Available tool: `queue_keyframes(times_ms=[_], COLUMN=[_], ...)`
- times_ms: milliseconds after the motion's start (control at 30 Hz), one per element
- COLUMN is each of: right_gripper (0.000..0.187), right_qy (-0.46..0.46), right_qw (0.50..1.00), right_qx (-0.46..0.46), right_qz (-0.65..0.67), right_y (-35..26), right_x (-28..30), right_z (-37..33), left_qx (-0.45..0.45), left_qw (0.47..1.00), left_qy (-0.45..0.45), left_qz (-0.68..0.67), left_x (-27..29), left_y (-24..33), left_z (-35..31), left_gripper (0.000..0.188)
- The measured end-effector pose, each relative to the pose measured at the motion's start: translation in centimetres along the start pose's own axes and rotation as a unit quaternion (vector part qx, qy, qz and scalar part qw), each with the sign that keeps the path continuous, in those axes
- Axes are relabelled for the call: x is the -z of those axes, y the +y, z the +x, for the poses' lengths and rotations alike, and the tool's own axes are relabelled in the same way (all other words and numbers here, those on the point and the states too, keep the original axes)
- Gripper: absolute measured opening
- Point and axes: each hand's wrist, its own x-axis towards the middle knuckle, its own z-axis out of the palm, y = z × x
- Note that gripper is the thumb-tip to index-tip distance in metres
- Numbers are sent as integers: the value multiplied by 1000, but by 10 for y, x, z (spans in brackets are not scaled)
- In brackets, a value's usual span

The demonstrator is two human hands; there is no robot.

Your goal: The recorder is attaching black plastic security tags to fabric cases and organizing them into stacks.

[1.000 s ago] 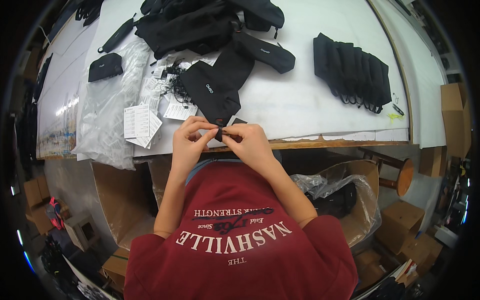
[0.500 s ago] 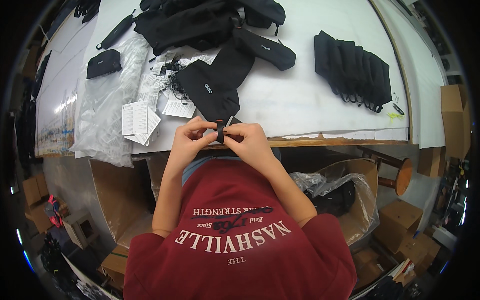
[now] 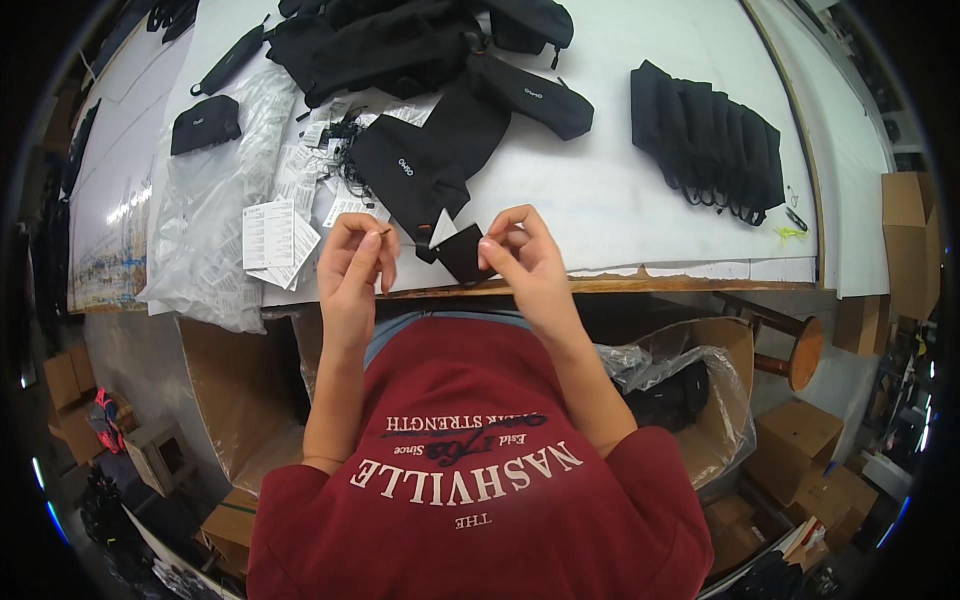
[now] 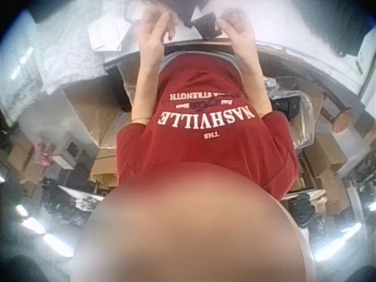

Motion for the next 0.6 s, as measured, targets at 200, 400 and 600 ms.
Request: queue_keyframes(times_ms=[200, 400, 600], right_gripper=[13, 18, 16], right_qy=[-28, -59, -64], right_qw=[997, 997, 993], right_qx=[-25, 31, 95], right_qz=[66, 32, -6], right_y=[-17, -9, -12], right_x=[-3, -18, -30], right_z=[-3, -7, -14], left_qx=[61, 42, 57], left_qw=[997, 995, 995], left_qy=[-42, -65, -77], left_qz=[18, 68, 15], left_x=[-15, -28, -33], left_y=[7, 9, 10], left_z=[-7, -10, -12], left_gripper=[9, 8, 9])
